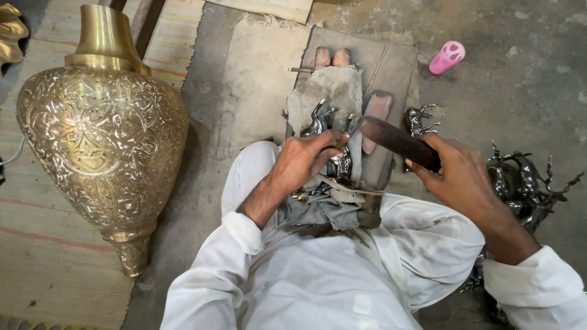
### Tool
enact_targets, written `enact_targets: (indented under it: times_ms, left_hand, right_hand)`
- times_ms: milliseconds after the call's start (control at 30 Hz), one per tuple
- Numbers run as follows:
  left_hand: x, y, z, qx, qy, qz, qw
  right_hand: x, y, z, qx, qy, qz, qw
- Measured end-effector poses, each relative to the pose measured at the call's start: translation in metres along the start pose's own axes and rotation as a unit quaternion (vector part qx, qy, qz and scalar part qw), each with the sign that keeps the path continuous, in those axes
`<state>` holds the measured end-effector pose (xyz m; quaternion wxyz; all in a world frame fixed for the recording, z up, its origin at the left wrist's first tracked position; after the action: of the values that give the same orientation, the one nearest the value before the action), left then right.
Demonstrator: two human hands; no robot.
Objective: The person sits cross-legged on the floor and decorates metal figurines, holding a small chisel against a silvered metal horse figure while striking it with a wooden mallet to chase patterns into the surface. They reposition the figurine and chisel repeatedly, working on pieces set on a cloth pad in their lap.
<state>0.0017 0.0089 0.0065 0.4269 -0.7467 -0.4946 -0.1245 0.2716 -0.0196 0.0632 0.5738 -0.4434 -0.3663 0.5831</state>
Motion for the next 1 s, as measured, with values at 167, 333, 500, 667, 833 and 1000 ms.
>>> enact_targets:
  times_ms: [167,333,500,667,833,1000]
  left_hand:
    - [-0.003,0.003,-0.003,0.035,0.004,-0.016,0.999]
    - [-0.005,0.005,-0.002,0.063,0.001,-0.026,0.998]
    - [-0.005,0.007,0.0,0.078,-0.008,-0.011,0.997]
    - [-0.004,0.008,0.0,0.072,-0.006,-0.003,0.997]
    - [-0.002,0.007,0.0,0.055,0.022,-0.008,0.998]
    - [-0.002,0.005,0.0,0.05,0.027,-0.003,0.998]
  right_hand:
    - [-0.007,-0.016,0.01,0.05,-0.102,-0.188,0.976]
    - [-0.01,-0.037,0.02,0.021,-0.092,-0.238,0.967]
    - [-0.011,-0.039,0.04,-0.153,-0.146,-0.194,0.958]
    - [-0.007,-0.038,0.038,-0.141,-0.152,-0.17,0.963]
    - [-0.008,-0.042,0.031,-0.093,-0.153,-0.167,0.97]
    - [-0.009,-0.037,0.026,-0.079,-0.161,-0.166,0.97]
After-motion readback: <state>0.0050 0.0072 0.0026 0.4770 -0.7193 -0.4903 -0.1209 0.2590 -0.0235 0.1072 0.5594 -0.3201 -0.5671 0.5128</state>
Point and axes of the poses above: each hand's wrist, its own x-axis towards the middle knuckle, its own y-axis out of the palm, z = x × y, the point moved 5 cm from there along x, towards the middle knuckle, and after that the axes turned 12 degrees about y, right-handed, at the moved point
